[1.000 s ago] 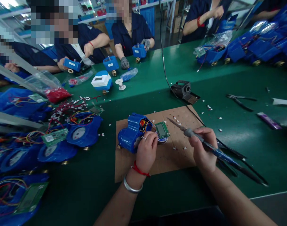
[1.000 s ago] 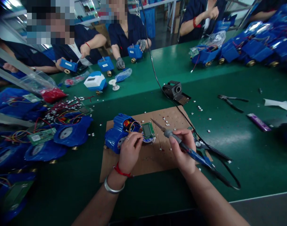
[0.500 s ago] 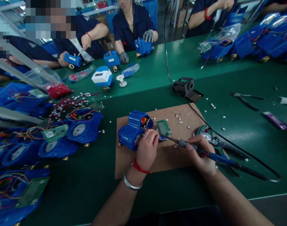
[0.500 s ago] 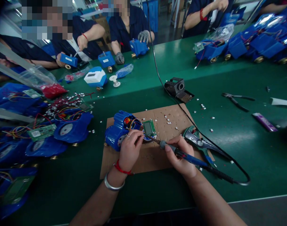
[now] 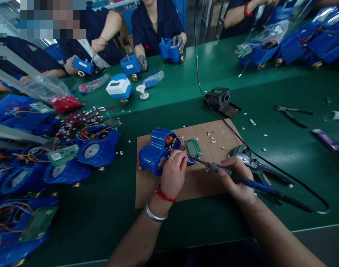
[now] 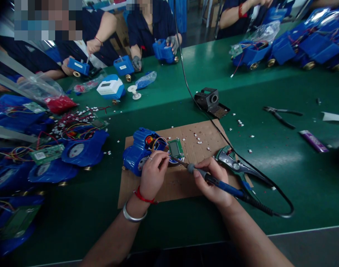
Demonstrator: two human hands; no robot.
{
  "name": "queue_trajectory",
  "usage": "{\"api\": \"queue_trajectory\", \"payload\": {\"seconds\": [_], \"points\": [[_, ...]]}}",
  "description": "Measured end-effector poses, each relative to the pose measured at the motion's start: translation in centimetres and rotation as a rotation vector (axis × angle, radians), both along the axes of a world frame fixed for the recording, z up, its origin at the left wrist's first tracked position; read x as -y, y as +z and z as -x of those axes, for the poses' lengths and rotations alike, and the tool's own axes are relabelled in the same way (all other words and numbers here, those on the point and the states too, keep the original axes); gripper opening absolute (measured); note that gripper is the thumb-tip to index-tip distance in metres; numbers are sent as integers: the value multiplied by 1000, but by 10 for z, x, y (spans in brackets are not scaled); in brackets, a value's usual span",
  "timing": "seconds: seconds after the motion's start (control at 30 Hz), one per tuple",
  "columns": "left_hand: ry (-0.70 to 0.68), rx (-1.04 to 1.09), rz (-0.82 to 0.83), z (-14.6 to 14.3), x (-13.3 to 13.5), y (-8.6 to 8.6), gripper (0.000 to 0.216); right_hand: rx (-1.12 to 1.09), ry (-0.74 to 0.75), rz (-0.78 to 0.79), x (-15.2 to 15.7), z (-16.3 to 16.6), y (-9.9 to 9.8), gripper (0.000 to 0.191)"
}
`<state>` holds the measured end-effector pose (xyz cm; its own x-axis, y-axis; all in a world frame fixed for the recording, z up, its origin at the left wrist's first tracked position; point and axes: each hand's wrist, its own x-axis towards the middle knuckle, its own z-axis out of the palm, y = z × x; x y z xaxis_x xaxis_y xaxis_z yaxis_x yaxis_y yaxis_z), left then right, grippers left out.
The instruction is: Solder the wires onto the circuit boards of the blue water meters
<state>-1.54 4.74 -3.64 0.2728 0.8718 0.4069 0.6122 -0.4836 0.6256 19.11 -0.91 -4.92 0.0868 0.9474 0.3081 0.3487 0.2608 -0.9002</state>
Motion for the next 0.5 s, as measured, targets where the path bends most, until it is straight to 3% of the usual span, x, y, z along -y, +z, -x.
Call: {"api": "queue_trajectory", "payload": {"seconds": [0.5], "points": [[3,-8,8,0,0,1,10,19,38,-36,-3,-2,3,12]]}}
